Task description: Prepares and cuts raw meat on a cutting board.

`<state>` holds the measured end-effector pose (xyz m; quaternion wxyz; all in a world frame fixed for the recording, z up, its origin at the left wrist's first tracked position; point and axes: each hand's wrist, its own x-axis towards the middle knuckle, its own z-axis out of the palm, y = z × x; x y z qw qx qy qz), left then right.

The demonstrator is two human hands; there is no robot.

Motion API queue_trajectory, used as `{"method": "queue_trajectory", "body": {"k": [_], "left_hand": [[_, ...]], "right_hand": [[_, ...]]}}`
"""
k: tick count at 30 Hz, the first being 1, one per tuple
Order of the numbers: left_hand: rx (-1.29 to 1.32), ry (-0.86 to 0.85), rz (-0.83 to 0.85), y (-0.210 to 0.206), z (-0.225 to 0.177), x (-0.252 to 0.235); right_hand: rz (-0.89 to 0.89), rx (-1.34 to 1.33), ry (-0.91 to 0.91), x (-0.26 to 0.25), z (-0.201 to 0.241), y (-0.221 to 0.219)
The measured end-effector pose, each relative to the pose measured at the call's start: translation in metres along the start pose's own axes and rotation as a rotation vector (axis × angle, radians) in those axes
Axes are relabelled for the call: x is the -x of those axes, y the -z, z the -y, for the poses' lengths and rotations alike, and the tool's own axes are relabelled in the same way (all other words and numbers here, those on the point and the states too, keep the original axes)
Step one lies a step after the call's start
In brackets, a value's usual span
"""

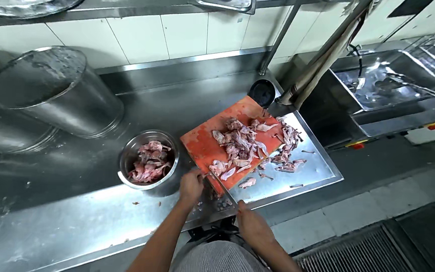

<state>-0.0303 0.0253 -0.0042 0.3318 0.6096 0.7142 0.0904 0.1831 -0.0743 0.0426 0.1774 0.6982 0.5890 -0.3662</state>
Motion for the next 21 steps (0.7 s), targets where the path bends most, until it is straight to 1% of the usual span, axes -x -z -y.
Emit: {"method": "queue_trajectory", "body": {"k": [2,4,8,10,11,13,16,18,21], "left_hand": [[-0.013,-0.023,0.007,0.001,0.001,-0.003],[-0.004,-0.08,0.023,-0.001,0.007,-0.005],[-0.011,-0.208,0.045,-0.003,0.014,0.001],[-0.007,-0.188,0.05,0.0,0.016,0.012],[0.007,-0.158,0.037,0.004,0.018,0.017],[0.061,-0.07,-0.018,0.011,0.03,0.031],[0.138,0.042,-0.073,0.013,0.039,0.048],[0.169,0.04,-0.036,0.014,0.023,0.05],[0.302,-0.084,0.007,0.017,-0.023,0.037]], "right_hand": [[0.019,-0.006,0.001,0.007,-0.015,-0.008],[0.028,-0.042,0.022,0.01,-0.022,-0.013],[0.017,-0.095,0.061,-0.009,0.001,-0.001],[0.016,-0.084,0.048,-0.012,0.005,-0.001],[0.006,-0.079,0.042,-0.009,0.0,-0.004],[0.007,-0.052,0.014,0.001,-0.019,-0.015],[0.087,-0.015,-0.029,0.015,-0.046,-0.024],[0.064,-0.01,0.009,0.023,-0.061,-0.026],[-0.082,-0.114,0.096,0.037,-0.084,-0.025]]}}
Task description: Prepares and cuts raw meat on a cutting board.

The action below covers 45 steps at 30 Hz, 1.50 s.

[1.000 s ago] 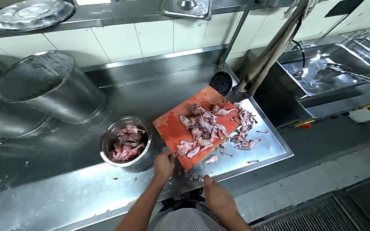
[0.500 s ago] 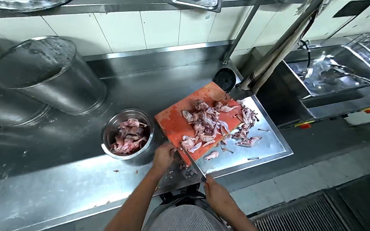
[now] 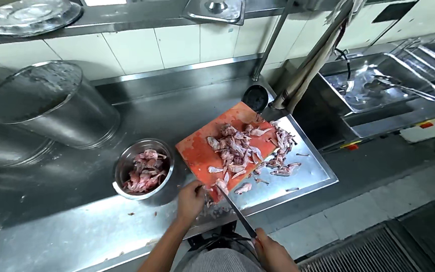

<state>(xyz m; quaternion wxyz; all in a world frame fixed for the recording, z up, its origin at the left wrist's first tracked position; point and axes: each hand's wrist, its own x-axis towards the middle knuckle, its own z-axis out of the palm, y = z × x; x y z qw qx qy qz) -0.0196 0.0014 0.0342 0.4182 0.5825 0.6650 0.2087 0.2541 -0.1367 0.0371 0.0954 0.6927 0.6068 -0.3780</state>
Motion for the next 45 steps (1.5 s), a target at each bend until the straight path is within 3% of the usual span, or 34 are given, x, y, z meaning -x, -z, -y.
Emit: {"method": "queue_trajectory", "body": {"k": [4,6,9,13,21,25,28,33,39,42,45], "left_hand": [[0.327,-0.192,0.073,-0.023,-0.044,-0.036],[0.131,-0.187,0.08,-0.025,-0.05,-0.044],[-0.368,-0.033,0.173,-0.025,-0.044,-0.042],[-0.532,-0.016,0.203,-0.045,-0.02,-0.036],[-0.539,-0.049,0.135,-0.016,-0.029,-0.014],[-0.405,-0.09,-0.019,0.006,-0.037,0.002],[-0.347,-0.127,-0.08,0.018,-0.039,0.007],[-0.378,-0.148,0.031,0.023,-0.042,0.003],[-0.326,-0.15,0.134,-0.002,-0.009,-0.014],[-0.294,-0.193,0.225,-0.025,0.002,-0.019],[-0.295,-0.276,0.151,-0.042,0.005,-0.021]], "right_hand": [[-0.217,-0.18,0.069,0.012,-0.026,0.002],[-0.292,-0.273,0.073,0.01,-0.036,-0.001],[-0.365,-0.422,0.046,-0.009,-0.05,-0.005],[-0.457,-0.6,-0.011,-0.054,-0.051,0.007],[-0.455,-0.242,-0.003,-0.163,0.024,0.146],[-0.534,-0.117,0.129,-0.216,0.047,0.177],[-0.61,-0.054,0.225,-0.193,0.082,0.181],[-0.063,-0.04,0.607,-0.111,0.143,0.117],[-0.02,-0.105,0.352,-0.121,0.143,0.073],[-0.031,0.052,0.239,-0.12,0.141,0.065],[0.004,0.214,0.108,-0.107,0.148,0.07]]}}
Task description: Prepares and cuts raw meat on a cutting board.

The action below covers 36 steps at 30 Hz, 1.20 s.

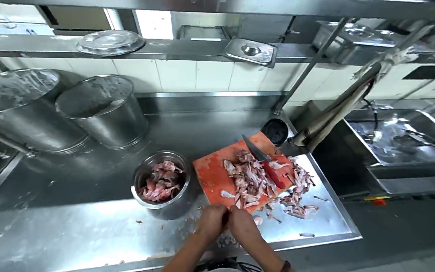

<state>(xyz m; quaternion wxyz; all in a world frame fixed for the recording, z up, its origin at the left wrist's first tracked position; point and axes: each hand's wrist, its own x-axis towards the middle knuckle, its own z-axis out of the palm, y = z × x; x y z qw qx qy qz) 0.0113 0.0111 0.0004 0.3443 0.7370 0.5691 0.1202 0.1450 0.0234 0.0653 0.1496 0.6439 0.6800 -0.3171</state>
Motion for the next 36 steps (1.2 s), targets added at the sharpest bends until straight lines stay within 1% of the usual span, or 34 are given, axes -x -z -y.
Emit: {"method": "queue_trajectory", "body": {"k": [2,3,4,6,8,10,13,16,17,18,19,21,22,23,24,26,27,29,30,32,34,36], "left_hand": [[-0.081,-0.109,-0.146,-0.014,0.001,-0.001],[-0.128,-0.151,-0.176,-0.018,0.002,-0.003],[-0.154,-0.185,-0.172,-0.022,0.004,-0.005],[-0.143,-0.207,-0.078,-0.021,0.006,-0.007],[-0.145,-0.213,0.013,-0.014,0.008,-0.005],[-0.159,-0.249,0.049,-0.008,0.01,0.0],[-0.165,-0.328,0.017,0.0,0.016,0.006],[-0.162,-0.389,-0.089,0.009,0.014,0.01],[-0.17,-0.385,-0.114,0.013,0.016,0.009],[-0.173,-0.345,-0.117,0.017,0.019,0.008],[-0.161,-0.238,-0.087,0.021,0.026,0.008],[-0.133,0.05,-0.032,0.035,0.055,0.009],[-0.141,0.093,-0.047,0.045,0.066,0.01],[-0.146,0.062,-0.061,0.059,0.069,0.009],[-0.126,-0.001,-0.059,0.071,0.064,0.01],[-0.009,-0.142,-0.072,0.097,0.04,0.012],[0.049,-0.204,-0.063,0.111,0.025,0.01],[0.115,-0.318,0.039,0.125,-0.003,0.013],[0.108,-0.362,0.084,0.12,-0.012,0.014],[0.051,-0.37,0.085,0.098,-0.018,0.009],[0.031,-0.335,0.03,0.082,-0.016,0.005],[-0.036,-0.371,-0.052,0.074,-0.009,0.007]], "right_hand": [[0.031,0.053,0.0,0.007,-0.003,-0.001],[0.049,0.065,-0.001,0.01,-0.003,0.0],[0.067,0.072,-0.013,0.011,-0.002,0.002],[0.091,0.08,-0.009,0.006,-0.005,0.008],[0.109,0.117,0.075,0.002,-0.013,0.013],[0.119,0.13,0.162,0.003,-0.019,0.015],[0.102,0.052,0.273,0.012,-0.019,0.012],[0.015,0.035,0.274,0.031,-0.005,0.01],[-0.021,0.028,0.267,0.037,-0.002,0.011],[-0.051,0.015,0.26,0.043,0.001,0.013],[-0.101,-0.017,0.258,0.053,0.003,0.016],[-0.294,-0.088,0.293,0.072,-0.001,0.025],[-0.401,-0.087,0.318,0.077,-0.005,0.031],[-0.45,-0.072,0.328,0.076,-0.008,0.038],[-0.433,-0.055,0.318,0.075,-0.01,0.04],[-0.31,-0.017,0.276,0.069,-0.008,0.042],[-0.281,0.017,0.259,0.062,-0.003,0.045],[-0.282,0.076,0.26,0.057,0.006,0.046],[-0.298,0.107,0.279,0.055,0.01,0.046],[-0.331,0.147,0.342,0.054,0.018,0.044],[-0.348,0.144,0.388,0.054,0.024,0.041],[-0.316,0.082,0.391,0.052,0.024,0.033]]}}
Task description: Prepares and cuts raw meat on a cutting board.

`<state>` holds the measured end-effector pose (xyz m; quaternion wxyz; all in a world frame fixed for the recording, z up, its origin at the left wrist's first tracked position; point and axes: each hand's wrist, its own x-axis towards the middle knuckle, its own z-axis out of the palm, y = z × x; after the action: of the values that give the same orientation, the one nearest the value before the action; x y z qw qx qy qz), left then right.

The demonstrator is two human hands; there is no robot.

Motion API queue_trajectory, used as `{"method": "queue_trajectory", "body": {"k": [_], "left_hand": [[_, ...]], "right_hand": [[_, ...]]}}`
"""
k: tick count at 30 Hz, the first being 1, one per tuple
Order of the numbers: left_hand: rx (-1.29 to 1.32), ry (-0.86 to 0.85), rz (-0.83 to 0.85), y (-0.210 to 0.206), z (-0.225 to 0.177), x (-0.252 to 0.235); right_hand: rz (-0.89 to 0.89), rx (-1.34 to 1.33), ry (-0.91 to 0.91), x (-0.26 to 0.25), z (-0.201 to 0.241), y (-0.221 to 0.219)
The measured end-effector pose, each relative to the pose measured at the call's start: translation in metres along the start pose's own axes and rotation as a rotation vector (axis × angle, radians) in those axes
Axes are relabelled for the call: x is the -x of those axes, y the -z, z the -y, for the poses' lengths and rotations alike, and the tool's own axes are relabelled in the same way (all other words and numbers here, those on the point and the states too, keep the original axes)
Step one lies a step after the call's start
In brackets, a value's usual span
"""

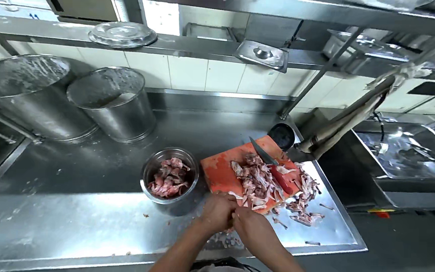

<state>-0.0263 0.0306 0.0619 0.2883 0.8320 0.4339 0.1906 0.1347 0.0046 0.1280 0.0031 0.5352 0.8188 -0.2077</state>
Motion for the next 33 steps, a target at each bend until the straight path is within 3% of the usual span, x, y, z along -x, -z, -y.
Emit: {"method": "queue_trajectory", "body": {"k": [4,7,9,12,16,18,22,25,29,33], "left_hand": [[-0.073,-0.071,-0.207,-0.021,0.011,0.016],[-0.032,0.228,-0.348,-0.024,0.038,0.041],[-0.104,0.295,-0.405,-0.012,0.059,0.055],[0.01,0.296,-0.187,0.033,0.051,0.055],[0.178,0.294,-0.101,0.073,0.035,0.06],[0.185,0.321,-0.236,0.067,0.03,0.078],[0.261,0.506,-0.66,0.037,0.026,0.122],[0.354,0.644,-0.632,0.017,0.019,0.152],[0.415,0.744,-0.495,-0.005,0.019,0.18],[0.422,0.811,-0.426,-0.013,0.017,0.187]], "right_hand": [[-0.034,-0.15,0.003,0.01,-0.002,-0.015],[-0.156,-0.262,0.009,0.029,0.001,0.004],[-0.212,-0.281,0.008,0.031,-0.003,0.019],[-0.131,-0.266,0.006,0.019,-0.011,0.019],[-0.001,-0.27,0.005,-0.013,-0.002,0.019],[0.045,-0.305,0.027,-0.031,0.01,0.019],[0.088,-0.484,0.104,-0.083,0.053,0.013],[0.161,-0.598,0.097,-0.115,0.062,-0.015],[0.183,-0.435,0.033,-0.103,0.018,-0.04],[-0.011,-0.052,-0.307,-0.097,-0.061,-0.025]]}}
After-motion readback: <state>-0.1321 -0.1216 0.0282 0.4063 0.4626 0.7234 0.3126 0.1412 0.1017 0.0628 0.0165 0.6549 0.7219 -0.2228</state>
